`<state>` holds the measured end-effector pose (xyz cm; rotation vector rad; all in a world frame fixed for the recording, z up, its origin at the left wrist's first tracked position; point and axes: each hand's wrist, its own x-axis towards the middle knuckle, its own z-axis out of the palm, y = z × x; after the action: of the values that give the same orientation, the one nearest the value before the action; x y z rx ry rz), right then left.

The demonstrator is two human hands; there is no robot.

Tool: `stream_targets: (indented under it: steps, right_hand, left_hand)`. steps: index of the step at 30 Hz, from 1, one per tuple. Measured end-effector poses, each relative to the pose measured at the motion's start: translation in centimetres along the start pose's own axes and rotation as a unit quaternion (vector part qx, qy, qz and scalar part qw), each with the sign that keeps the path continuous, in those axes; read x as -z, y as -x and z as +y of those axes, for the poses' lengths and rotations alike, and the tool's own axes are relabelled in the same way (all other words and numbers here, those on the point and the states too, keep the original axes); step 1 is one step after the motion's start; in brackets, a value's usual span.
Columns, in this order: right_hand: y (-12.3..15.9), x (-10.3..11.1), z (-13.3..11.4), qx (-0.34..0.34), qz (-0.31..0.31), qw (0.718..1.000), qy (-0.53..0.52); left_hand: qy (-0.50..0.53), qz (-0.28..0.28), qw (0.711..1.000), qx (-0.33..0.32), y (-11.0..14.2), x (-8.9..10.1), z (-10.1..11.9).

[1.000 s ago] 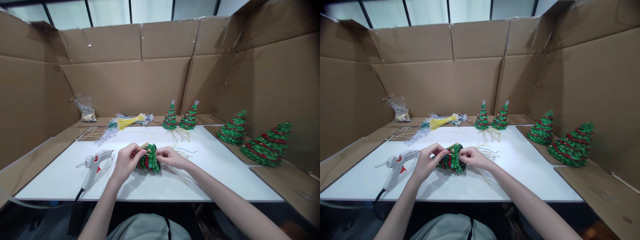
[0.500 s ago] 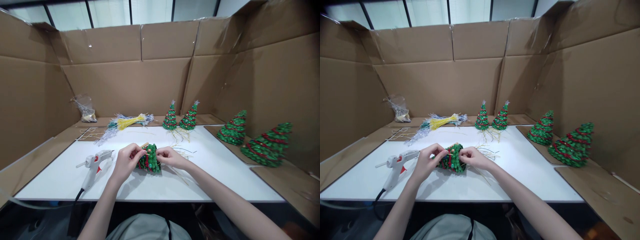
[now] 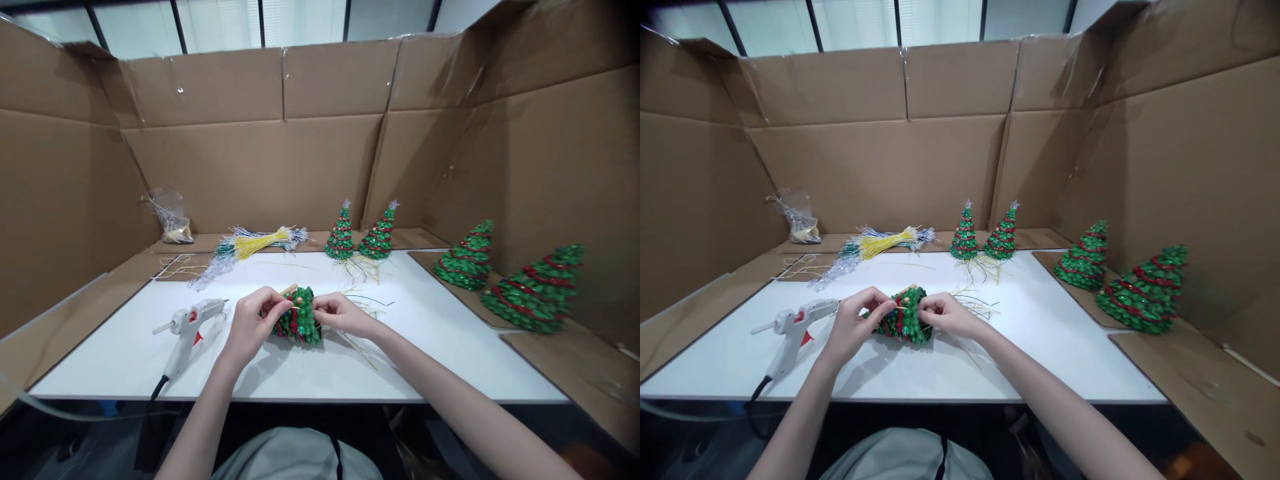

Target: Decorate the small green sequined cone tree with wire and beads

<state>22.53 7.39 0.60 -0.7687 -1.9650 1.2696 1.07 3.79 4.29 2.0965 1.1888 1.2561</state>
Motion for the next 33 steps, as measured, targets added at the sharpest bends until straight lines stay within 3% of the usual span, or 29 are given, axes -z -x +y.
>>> stream_targets:
  steps: [20, 33]
  right_hand:
    - [0.16, 0.17, -0.02, -0.010, 0.001, 1.000, 0.009]
    - [0.17, 0.12, -0.14, -0.015, 0.005, 1.000, 0.010]
  left_hand:
    - [0.001, -0.049, 0.994, -0.094, 0.77, 0.79, -0.08]
    - [0.003, -0.053, 0.994, -0.097, 0.56, 0.58, -0.11]
